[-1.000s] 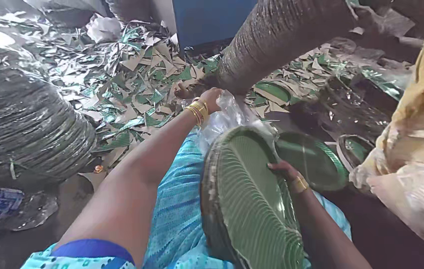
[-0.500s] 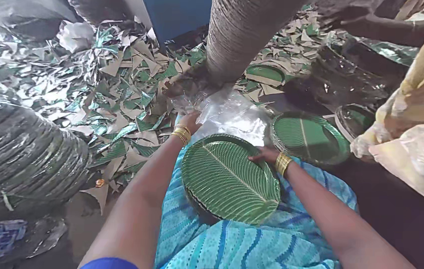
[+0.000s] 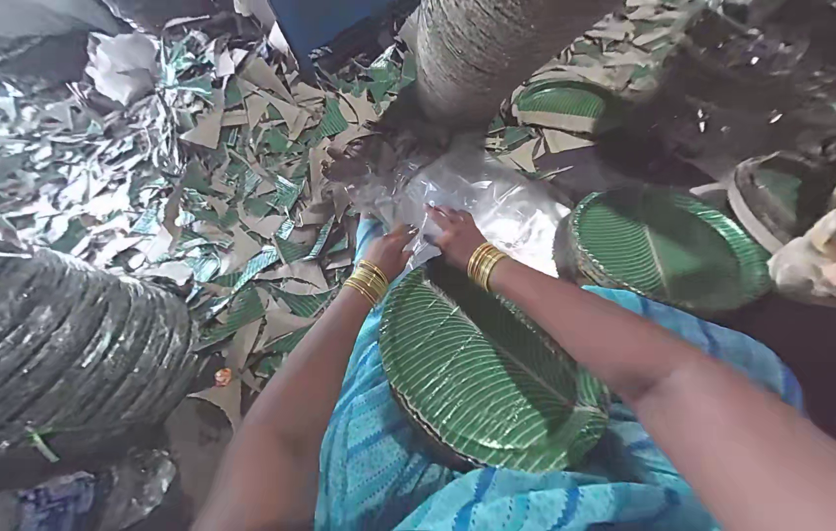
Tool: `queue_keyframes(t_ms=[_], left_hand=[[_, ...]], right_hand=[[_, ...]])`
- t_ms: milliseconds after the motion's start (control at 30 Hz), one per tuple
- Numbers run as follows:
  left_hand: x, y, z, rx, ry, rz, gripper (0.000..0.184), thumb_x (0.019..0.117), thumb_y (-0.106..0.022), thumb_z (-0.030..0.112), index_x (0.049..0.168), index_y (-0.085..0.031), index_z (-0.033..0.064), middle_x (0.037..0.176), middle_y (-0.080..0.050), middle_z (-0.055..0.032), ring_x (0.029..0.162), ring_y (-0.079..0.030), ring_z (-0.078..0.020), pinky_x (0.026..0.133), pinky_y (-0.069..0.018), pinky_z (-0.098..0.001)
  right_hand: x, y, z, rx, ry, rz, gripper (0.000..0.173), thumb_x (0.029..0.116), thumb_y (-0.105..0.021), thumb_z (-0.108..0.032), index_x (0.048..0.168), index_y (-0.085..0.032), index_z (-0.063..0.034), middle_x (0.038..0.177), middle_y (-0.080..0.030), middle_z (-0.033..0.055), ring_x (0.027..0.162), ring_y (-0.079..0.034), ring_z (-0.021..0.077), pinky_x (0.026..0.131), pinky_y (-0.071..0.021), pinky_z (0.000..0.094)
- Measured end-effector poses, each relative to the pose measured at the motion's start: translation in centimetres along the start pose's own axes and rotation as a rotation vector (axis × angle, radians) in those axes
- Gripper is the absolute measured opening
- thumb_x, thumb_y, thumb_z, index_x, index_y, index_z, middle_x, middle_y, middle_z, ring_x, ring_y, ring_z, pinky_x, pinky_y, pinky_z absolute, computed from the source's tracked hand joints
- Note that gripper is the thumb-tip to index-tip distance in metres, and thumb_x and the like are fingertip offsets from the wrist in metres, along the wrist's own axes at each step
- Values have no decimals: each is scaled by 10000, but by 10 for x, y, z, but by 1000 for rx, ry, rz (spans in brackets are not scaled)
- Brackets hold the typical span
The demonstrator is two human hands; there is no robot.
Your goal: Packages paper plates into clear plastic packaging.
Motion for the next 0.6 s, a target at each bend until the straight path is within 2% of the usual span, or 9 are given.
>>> queue_keyframes(t_ms=[67,133,233,300,333,433,500,567,600], left_hand=[[-6,0,1,8,-16,-60,441,985,-613,40,1423,-577,0,1509,-532,-185,1224,-641,-387,1008,-515,-550],[-9,-3,0,55,-11,-113,469,997,-602,62,1461,-546,18,1537,-505,-177,1267,-611,-405,1046,-477,-578],[-8,-8,2,175,-32,-46,412,978,-650,91,1378,-621,-2,1437,-589,-220,1172,-653,-453,979,-482,-623],[-5,-10,3,229,-15,-1,350,953,-655,48,1297,-671,-18,1346,-638,-250,1062,-683,-473,904,-495,-636],[-3,-12,2,255,26,-39,344,961,-632,27,1300,-661,-25,1359,-621,-258,1064,-674,-478,918,-482,-638],[-1,-18,-7,368,145,-187,439,976,-619,56,1411,-577,12,1474,-526,-237,1188,-617,-460,1020,-420,-642],[-5,-21,-12,400,156,-196,489,983,-622,77,1466,-546,84,1490,-513,-236,1261,-574,-461,1063,-362,-674],[-5,-26,-6,411,133,-160,456,1056,-455,54,1500,-528,134,1506,-504,-248,1300,-551,-476,1067,-325,-693],[-5,-29,-1,404,118,-148,456,1081,-408,69,1520,-503,145,1518,-486,-265,1312,-536,-494,1067,-308,-704]], right_hand=[[6,-3,23,14,-13,34,337,945,-596,46,1216,-754,-76,1564,-456,239,1414,-456,473,1078,-381,672],[2,1,45,-11,-31,42,314,947,-559,83,1200,-726,5,1465,-552,263,1296,-565,485,1012,-460,636],[-12,10,83,-55,-76,60,267,937,-545,126,1160,-689,91,1273,-641,301,1199,-614,495,973,-505,609],[-28,8,107,-123,-38,155,179,911,-582,115,1030,-714,97,1142,-674,319,1084,-656,515,846,-545,615],[-39,5,117,-163,-36,174,146,901,-595,109,982,-716,97,1116,-679,323,1048,-665,521,790,-549,616],[-81,-4,150,-201,-239,-14,226,948,-570,105,1132,-701,89,1277,-630,328,1179,-607,536,898,-500,658],[-110,-14,168,-227,-282,-48,296,969,-547,95,1229,-682,55,1270,-626,326,1156,-613,545,905,-498,675],[-133,-23,168,-260,-249,-73,385,968,-545,102,1341,-621,45,1270,-620,333,1129,-620,562,886,-505,687],[-143,-30,166,-252,-271,-136,474,981,-534,91,1451,-534,23,1327,-584,347,1160,-596,579,917,-485,696]])
Point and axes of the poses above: each hand's wrist, its own x-axis towards the middle knuckle, its own y-axis out of the back of the hand, z = x × y, the point moved 7 cm from there along x, towards the middle knuckle
